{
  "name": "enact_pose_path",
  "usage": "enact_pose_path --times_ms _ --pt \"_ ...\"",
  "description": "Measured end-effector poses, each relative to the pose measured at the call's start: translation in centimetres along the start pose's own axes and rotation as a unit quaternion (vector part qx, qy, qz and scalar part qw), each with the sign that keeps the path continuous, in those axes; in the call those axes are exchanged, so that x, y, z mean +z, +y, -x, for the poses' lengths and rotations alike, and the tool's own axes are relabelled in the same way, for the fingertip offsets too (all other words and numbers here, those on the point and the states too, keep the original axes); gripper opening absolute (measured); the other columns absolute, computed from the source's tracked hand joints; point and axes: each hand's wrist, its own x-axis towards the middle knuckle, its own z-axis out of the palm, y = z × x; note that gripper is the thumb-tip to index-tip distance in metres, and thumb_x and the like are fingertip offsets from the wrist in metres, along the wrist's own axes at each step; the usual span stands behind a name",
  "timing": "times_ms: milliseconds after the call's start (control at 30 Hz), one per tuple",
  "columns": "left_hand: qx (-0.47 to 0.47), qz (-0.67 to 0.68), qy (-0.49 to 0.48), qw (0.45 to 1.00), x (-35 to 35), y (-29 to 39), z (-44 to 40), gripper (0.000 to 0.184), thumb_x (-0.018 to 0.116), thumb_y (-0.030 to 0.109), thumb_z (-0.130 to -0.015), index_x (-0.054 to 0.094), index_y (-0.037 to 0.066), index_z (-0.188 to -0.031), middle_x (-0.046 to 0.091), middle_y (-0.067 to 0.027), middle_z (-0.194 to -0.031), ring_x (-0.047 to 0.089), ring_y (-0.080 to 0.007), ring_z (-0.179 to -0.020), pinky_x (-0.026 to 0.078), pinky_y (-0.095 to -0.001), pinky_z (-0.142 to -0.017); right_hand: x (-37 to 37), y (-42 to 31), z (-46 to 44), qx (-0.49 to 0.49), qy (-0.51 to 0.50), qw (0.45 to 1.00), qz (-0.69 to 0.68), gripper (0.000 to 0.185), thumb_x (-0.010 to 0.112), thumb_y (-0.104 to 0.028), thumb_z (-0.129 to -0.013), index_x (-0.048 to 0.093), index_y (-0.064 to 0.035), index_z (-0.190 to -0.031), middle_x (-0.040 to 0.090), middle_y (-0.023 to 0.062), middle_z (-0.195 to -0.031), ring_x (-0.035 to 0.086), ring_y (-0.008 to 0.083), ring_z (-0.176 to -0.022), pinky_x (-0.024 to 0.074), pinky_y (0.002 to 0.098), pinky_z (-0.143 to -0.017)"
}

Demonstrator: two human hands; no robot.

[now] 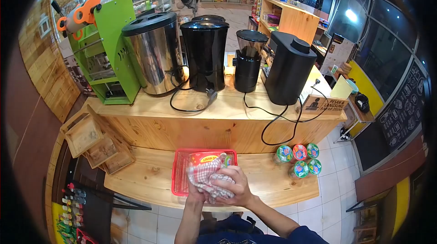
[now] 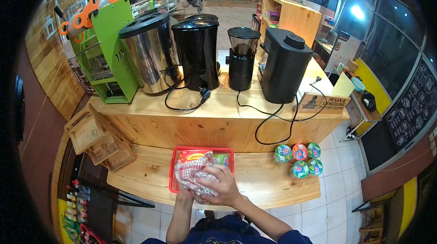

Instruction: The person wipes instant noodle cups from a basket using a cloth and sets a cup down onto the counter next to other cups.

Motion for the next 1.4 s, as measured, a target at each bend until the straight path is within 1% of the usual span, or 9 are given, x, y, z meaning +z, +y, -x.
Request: enact_pose_path --times_ms 233,267,367,533,767,900,1067,1200,1400 --pt "0.03 -0.06 0.013 0.998 4.3 -0.4 1.0 0.078 0.047 0.063 -0.097 0.046 0.006 -0.15 0.054 -0.0145 -0.149 0.056 -0.0294 -0.132 0.048 -0.0473 -0.109 -2.4 1.8 -4.3 0.043 0.085 0.994 0.052 0.06 0.088 -0.022 -0.06 0.073 -0.0154 -0.118 0.062 0.0142 -0.121 0.059 0.0361 -0.11 0.0503 0.048 -0.09" --pt "0.034 0.094 -0.105 0.989 2.7 -0.8 0.4 0.076 0.045 0.064 -0.097 0.049 0.006 -0.147 0.054 -0.0141 -0.148 0.055 -0.0292 -0.132 0.047 -0.0471 -0.111 -2.1 1.4 -4.2 0.032 0.081 0.995 0.056 0.06 0.089 -0.023 -0.061 0.073 -0.0157 -0.118 0.062 0.0142 -0.122 0.059 0.036 -0.11 0.0503 0.0477 -0.09" --pt "0.083 -0.026 0.1 0.991 3.3 -0.4 0.2 0.074 0.044 0.065 -0.094 0.058 0.006 -0.136 0.064 -0.0137 -0.134 0.065 -0.0279 -0.116 0.053 -0.0469 -0.1 -0.1 -0.1 -1.6 0.013 0.047 0.998 0.038 0.059 0.089 -0.027 -0.062 0.073 -0.0189 -0.118 0.062 0.0128 -0.123 0.059 0.0343 -0.111 0.0501 0.0479 -0.092" --pt "-0.032 -0.04 0.026 0.998 3.6 1.9 0.9 0.073 0.038 0.064 -0.097 0.056 0.007 -0.14 0.065 -0.0132 -0.134 0.065 -0.0305 -0.118 0.052 -0.0468 -0.101 -0.5 -0.4 -1.1 -0.011 0.017 1.0 0.024 0.057 0.089 -0.028 -0.061 0.074 -0.0192 -0.116 0.063 0.0106 -0.124 0.06 0.033 -0.111 0.0501 0.048 -0.092" --pt "0.007 -0.061 0.149 0.987 4.1 0.6 -0.3 0.068 0.04 0.062 -0.1 0.053 0.011 -0.142 0.06 -0.0108 -0.14 0.06 -0.0273 -0.126 0.052 -0.0446 -0.104 -1.1 1.4 -4.2 0.009 0.059 0.996 0.068 0.06 0.089 -0.025 -0.062 0.073 -0.0178 -0.119 0.062 0.0118 -0.124 0.059 0.0356 -0.111 0.0501 0.048 -0.093" --pt "0.025 -0.08 0.047 0.995 2.2 2.4 -1.5 0.063 0.037 0.061 -0.103 0.053 0.012 -0.139 0.065 -0.0081 -0.13 0.064 -0.0245 -0.12 0.055 -0.0437 -0.1 0.5 -0.2 -1.6 0.0 0.017 0.999 0.038 0.06 0.089 -0.029 -0.064 0.072 -0.0186 -0.12 0.062 0.0107 -0.125 0.058 0.036 -0.111 0.0494 0.0482 -0.094" --pt "0.007 -0.185 0.088 0.979 3.1 2.1 0.0 0.066 0.031 0.061 -0.105 0.05 0.013 -0.145 0.066 -0.0108 -0.132 0.064 -0.0266 -0.121 0.054 -0.0433 -0.102 -1.2 0.1 -3.2 -0.01 -0.004 0.999 0.044 0.06 0.088 -0.03 -0.063 0.072 -0.0202 -0.12 0.063 0.009 -0.125 0.058 0.0346 -0.11 0.0493 0.048 -0.093" --pt "-0.01 -0.02 0.005 1.0 5.2 1.4 -0.7 0.077 0.035 0.071 -0.101 0.044 0.013 -0.152 0.059 -0.0112 -0.142 0.058 -0.0284 -0.13 0.052 -0.0459 -0.106 -1.8 0.0 -4.4 -0.054 -0.044 0.996 0.062 0.059 0.087 -0.029 -0.063 0.072 -0.0191 -0.119 0.063 0.0096 -0.126 0.058 0.0343 -0.11 0.05 0.048 -0.092" --pt "0.014 -0.173 0.097 0.98 6.0 0.2 -0.5 0.081 0.035 0.073 -0.101 0.041 0.011 -0.153 0.054 -0.0116 -0.147 0.055 -0.0263 -0.134 0.049 -0.0461 -0.11 -2.2 2.9 -6.1 -0.011 0.025 0.997 0.069 0.057 0.086 -0.029 -0.065 0.072 -0.0187 -0.119 0.063 0.0116 -0.126 0.059 0.0346 -0.111 0.0509 0.0476 -0.091"
